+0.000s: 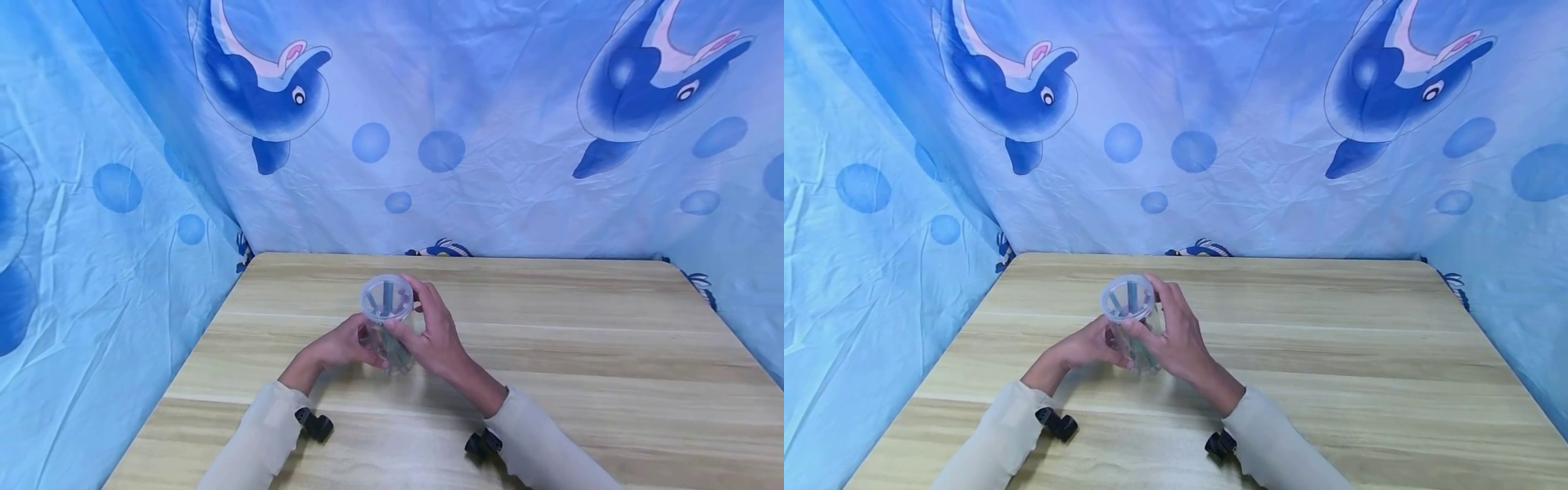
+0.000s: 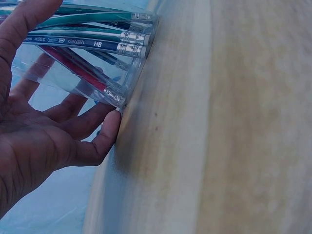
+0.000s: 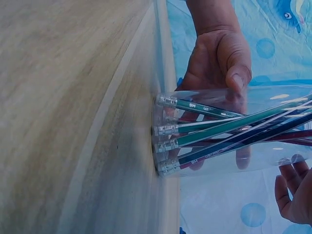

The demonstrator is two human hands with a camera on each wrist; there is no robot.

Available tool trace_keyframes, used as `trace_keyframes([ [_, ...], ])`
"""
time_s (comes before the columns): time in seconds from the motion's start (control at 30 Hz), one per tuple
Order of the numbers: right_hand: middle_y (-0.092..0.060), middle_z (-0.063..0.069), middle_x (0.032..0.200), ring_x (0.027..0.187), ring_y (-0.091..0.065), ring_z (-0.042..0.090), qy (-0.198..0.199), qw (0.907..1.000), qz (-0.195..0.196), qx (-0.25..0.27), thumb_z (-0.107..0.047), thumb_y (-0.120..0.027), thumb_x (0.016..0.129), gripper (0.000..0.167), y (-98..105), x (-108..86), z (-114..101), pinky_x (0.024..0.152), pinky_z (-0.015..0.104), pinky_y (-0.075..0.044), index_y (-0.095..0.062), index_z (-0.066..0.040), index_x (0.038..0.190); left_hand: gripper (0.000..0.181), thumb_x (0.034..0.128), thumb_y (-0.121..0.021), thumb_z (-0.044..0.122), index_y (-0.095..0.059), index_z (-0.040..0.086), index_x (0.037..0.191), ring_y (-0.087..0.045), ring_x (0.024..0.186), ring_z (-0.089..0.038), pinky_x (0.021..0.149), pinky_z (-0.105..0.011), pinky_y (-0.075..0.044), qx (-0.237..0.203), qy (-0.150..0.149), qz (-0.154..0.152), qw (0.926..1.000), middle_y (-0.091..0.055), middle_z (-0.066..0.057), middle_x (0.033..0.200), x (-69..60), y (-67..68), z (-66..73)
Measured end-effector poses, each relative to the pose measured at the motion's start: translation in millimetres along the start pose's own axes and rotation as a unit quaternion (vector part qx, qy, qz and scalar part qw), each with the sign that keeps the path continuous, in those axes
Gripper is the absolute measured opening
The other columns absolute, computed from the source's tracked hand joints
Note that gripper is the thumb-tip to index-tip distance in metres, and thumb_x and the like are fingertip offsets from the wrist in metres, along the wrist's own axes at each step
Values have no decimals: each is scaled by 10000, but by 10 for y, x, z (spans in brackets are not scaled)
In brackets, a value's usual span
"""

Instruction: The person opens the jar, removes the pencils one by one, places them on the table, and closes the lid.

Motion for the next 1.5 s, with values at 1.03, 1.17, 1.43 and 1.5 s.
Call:
trace_keyframes([
  [1.03,-488,103,1300,1133,-505,213,-159,9971,-416,625,-240,-593,994,617,14,66,9,933,570,-439,-321,-215,1546,841,699,-862,-15,-468,113,1431,-467,1280,-254,1077,-495,-325,-100,20,-29,9999,-530,-58,1400,6,19,-12],
  [1.17,-487,80,1311,1140,-503,217,-124,9975,-349,594,-266,-593,991,628,28,70,-12,935,548,-445,-318,-175,1548,807,701,-862,-10,-490,105,1407,-468,1249,-248,1051,-487,-336,-50,30,11,10000,-542,-59,1377,-11,25,-4],
  [1.43,-492,115,1267,1073,-501,225,124,9988,135,458,-572,-503,983,713,99,83,-48,883,551,-433,-326,-169,1544,816,707,-860,-1,-479,96,1422,-472,1249,-250,1064,-486,-326,-65,72,44,9999,-545,-73,1373,-17,26,11],
  [1.5,-496,122,1244,1043,-505,225,208,9983,295,449,-609,-483,975,746,128,80,-59,868,526,-432,-334,-143,1538,825,710,-857,-1,-469,93,1432,-467,1271,-262,1082,-504,-316,-95,101,32,9999,-540,-83,1382,-16,20,6],
])
Point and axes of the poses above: each hand's wrist, its own x-axis towards the middle knuckle, its own y-axis out of the back of the hand, z = x × y, the point moved 6 cm from there along x, towards the middle knuckle
